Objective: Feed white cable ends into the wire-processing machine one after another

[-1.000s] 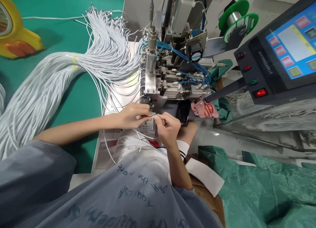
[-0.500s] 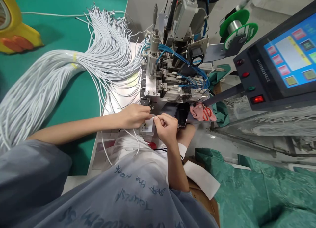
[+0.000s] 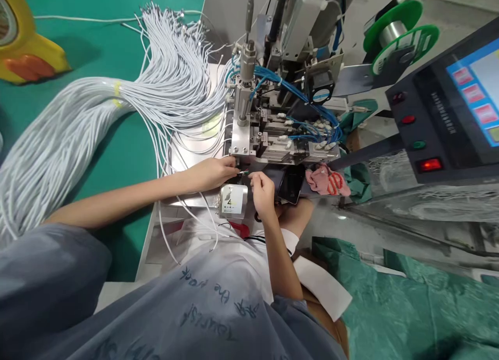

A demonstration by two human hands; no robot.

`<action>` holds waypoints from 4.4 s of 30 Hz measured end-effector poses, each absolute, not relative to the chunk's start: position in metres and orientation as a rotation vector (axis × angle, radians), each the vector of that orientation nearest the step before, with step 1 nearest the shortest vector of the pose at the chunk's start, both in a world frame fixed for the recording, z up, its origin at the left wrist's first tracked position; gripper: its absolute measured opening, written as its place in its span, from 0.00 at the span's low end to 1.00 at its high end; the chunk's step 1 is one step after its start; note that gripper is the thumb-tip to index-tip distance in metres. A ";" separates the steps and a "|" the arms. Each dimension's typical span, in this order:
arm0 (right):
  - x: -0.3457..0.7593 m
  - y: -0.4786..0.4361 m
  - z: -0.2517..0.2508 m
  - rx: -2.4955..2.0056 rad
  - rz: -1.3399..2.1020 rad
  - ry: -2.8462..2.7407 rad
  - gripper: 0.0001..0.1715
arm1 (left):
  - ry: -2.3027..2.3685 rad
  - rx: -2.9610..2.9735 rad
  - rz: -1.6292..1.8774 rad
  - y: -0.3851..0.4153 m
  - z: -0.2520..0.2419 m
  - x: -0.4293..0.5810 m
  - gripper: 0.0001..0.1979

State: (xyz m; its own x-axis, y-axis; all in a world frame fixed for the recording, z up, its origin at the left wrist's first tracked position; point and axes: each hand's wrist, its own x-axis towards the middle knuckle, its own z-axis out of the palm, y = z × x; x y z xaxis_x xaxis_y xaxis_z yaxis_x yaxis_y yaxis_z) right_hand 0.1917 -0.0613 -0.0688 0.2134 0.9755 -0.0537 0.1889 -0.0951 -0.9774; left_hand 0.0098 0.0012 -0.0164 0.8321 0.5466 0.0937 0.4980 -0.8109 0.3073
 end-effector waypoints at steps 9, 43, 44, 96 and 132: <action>0.183 -0.048 -0.085 -1.324 1.213 -1.122 0.19 | 0.774 2.873 0.149 0.003 -0.025 0.011 0.17; 0.181 -0.051 -0.083 -1.335 1.103 -1.098 0.15 | 0.769 2.891 0.006 -0.001 -0.008 0.010 0.18; 0.181 -0.051 -0.083 -1.336 1.107 -1.096 0.15 | 0.770 2.894 -0.001 -0.001 -0.007 0.010 0.18; 0.120 -0.166 -0.031 -1.505 1.064 -2.107 0.16 | 0.293 2.415 0.263 -0.058 0.008 0.020 0.16; 0.171 -0.127 -0.012 -1.115 0.944 -0.970 0.03 | 0.434 1.958 0.679 -0.052 0.015 0.018 0.11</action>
